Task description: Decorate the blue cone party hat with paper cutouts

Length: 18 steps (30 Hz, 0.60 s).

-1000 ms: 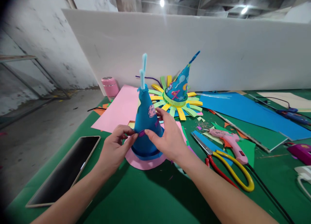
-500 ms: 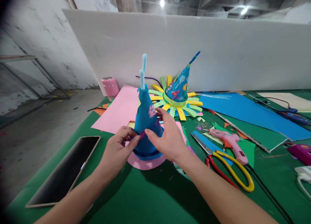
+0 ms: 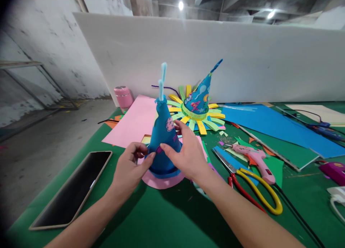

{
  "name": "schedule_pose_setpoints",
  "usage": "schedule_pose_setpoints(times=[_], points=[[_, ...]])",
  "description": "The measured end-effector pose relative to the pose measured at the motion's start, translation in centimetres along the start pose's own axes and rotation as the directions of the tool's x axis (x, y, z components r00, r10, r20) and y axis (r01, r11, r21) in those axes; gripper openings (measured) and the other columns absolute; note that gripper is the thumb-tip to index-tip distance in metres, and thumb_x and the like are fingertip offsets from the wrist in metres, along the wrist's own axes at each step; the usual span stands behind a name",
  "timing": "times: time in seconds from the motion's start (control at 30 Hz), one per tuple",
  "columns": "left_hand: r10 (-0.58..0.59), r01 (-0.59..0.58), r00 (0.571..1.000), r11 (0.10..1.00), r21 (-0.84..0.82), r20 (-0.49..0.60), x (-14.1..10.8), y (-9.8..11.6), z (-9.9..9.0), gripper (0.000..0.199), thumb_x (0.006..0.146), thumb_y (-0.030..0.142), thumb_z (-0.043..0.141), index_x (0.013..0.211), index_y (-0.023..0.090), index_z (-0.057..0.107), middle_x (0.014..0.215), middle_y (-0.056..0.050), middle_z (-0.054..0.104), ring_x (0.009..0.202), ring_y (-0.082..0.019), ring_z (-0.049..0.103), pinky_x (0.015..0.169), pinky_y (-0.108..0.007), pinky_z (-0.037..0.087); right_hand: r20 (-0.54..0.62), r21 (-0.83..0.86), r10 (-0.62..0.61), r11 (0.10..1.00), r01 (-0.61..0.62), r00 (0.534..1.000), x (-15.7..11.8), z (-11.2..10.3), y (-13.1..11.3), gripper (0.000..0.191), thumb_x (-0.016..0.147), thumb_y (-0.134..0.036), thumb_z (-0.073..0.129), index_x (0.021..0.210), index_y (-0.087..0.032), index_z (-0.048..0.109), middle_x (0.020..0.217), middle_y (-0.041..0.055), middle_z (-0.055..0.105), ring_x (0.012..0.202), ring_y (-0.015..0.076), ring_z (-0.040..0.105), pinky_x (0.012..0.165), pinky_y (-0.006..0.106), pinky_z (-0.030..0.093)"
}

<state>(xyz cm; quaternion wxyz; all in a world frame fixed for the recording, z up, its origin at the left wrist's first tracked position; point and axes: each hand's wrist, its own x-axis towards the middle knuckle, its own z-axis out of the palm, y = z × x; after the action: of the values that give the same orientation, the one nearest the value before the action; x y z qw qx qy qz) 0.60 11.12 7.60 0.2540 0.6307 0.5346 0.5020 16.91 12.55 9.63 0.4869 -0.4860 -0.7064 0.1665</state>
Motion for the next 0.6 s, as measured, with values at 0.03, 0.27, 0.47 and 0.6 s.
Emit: schedule_pose_setpoints(times=[0.03,0.27,0.47,0.6], points=[[-0.004,0.004,1.0,1.0,-0.002,-0.009,0.0,-0.1,0.1,0.018,0.07,0.027,0.061,0.078,0.02,0.047,0.074,0.001,0.051,0.067,-0.015,0.049,0.062,-0.03,0.04,-0.001,0.001,0.002,1.0,-0.002,1.0,0.0,0.0,0.0,0.061,0.073,-0.034,0.065,0.126,-0.024,0.037,0.121,0.0112,0.054,0.108,0.0269,0.051,0.086,0.046,0.044],[-0.002,0.002,1.0,1.0,-0.017,0.028,0.5,-0.8,0.6,0.043,0.069,0.031,0.066,0.106,0.017,0.05,0.097,-0.008,0.056,0.085,-0.02,0.054,0.067,-0.032,0.042,0.014,0.004,0.01,1.0,-0.01,1.0,-0.1,0.2,-0.3,0.066,0.07,-0.031,0.067,0.128,-0.022,0.036,0.122,0.0106,0.053,0.109,0.0258,0.051,0.088,0.042,0.044],[-0.014,0.016,0.999,0.999,-0.039,0.047,0.8,-1.1,0.4,0.041,0.068,0.033,0.067,0.104,0.018,0.053,0.096,-0.008,0.057,0.084,-0.02,0.054,0.067,-0.032,0.043,-0.002,0.016,0.008,1.0,-0.008,1.0,-0.2,0.5,0.1,0.066,0.071,-0.033,0.067,0.128,-0.023,0.035,0.123,0.0112,0.053,0.11,0.0264,0.05,0.09,0.045,0.043],[-0.018,0.021,0.998,0.998,-0.052,0.053,0.8,-0.9,0.4,0.039,0.069,0.033,0.067,0.103,0.018,0.054,0.096,-0.007,0.057,0.083,-0.019,0.053,0.068,-0.033,0.043,-0.001,0.006,0.013,1.0,-0.013,1.0,-0.2,0.5,0.3,0.067,0.071,-0.033,0.067,0.128,-0.023,0.035,0.122,0.0109,0.053,0.109,0.0268,0.05,0.089,0.045,0.044]])
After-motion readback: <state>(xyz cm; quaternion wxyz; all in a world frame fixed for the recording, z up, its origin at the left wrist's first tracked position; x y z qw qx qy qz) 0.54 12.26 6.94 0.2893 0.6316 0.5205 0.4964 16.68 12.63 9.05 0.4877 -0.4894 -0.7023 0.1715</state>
